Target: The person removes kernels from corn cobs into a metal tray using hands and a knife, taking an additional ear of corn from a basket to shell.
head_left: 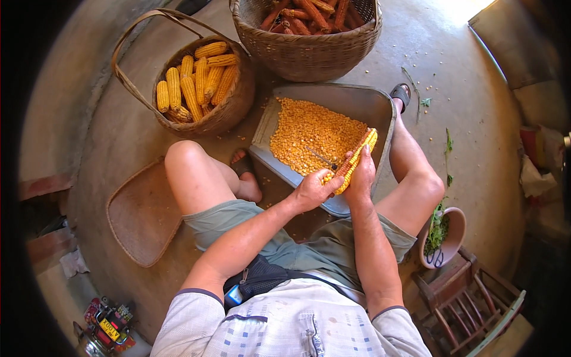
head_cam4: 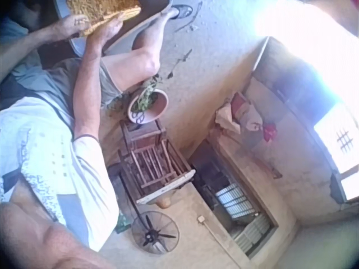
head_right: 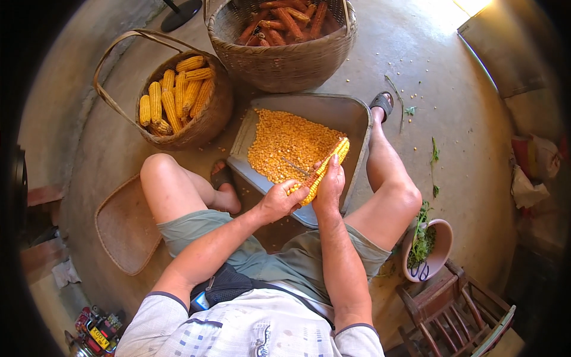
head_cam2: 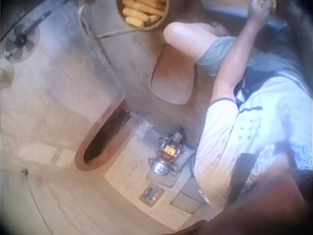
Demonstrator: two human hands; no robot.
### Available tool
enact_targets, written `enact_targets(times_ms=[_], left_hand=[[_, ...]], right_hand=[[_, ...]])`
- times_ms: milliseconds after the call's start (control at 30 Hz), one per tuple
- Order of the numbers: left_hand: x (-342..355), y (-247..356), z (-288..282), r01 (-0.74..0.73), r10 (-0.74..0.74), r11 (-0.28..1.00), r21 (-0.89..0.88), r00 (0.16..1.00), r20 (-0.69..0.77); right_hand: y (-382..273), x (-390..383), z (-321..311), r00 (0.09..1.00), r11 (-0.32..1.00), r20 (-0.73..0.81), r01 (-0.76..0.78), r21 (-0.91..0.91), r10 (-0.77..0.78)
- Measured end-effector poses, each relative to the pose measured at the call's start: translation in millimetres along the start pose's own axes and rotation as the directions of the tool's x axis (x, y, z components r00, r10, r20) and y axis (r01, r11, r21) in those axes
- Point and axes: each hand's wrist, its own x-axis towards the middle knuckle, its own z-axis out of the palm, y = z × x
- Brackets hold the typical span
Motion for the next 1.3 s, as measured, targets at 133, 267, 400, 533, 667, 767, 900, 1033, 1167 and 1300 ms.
enact_targets(times_ms=[133, 267, 400, 533, 667, 767, 900, 1033, 1167, 1300], left_hand=[[-1, 0, -2, 0.080, -0.060, 0.965, -0.248, 0.994, 0.088], [0, 6, -4, 0.143, -0.117, 0.936, -0.321, 0.988, 0.100], [6, -4, -8, 0.097, -0.116, 0.912, -0.398, 0.993, -0.025], [17, -14, -23, -0.006, -0.038, 0.960, -0.280, 0.988, -0.152], [22, -11, -32, -0.012, 0.002, 1.000, -0.025, 0.925, -0.381], [25, -13, -43, -0.012, -0.010, 0.998, -0.060, 0.938, -0.346], [21, -2, -38, -0.125, 0.136, 0.991, 0.057, 0.952, -0.275], [11, 13, -37, -0.068, 0.059, 0.997, -0.034, 0.973, -0.222], [5, 22, -36, -0.147, 0.173, 0.980, 0.138, 0.964, -0.203], [4, 23, -33, -0.182, 0.208, 0.973, 0.145, 0.960, -0.188]], right_hand=[[2, 11, -9, 0.999, 0.997, 0.006, -0.053, 0.056, 0.053], [4, 15, -13, 0.996, 0.989, 0.039, -0.089, 0.115, 0.085], [4, 3, -5, 0.953, 0.993, 0.290, -0.107, 0.047, 0.089], [6, -11, 7, 0.918, 0.994, 0.381, -0.104, -0.040, 0.111], [8, -15, 7, 0.941, 0.955, 0.337, 0.081, -0.284, 0.021], [1, -23, 10, 0.919, 0.964, 0.387, 0.039, -0.264, 0.068], [-2, -34, 14, 0.894, 0.950, 0.418, -0.026, -0.311, 0.162], [-12, -47, 18, 0.849, 0.945, 0.457, -0.135, -0.299, 0.266], [-14, -47, 11, 0.784, 0.931, 0.503, -0.291, -0.220, 0.364], [-11, -44, 6, 0.738, 0.914, 0.550, -0.382, -0.139, 0.392]])
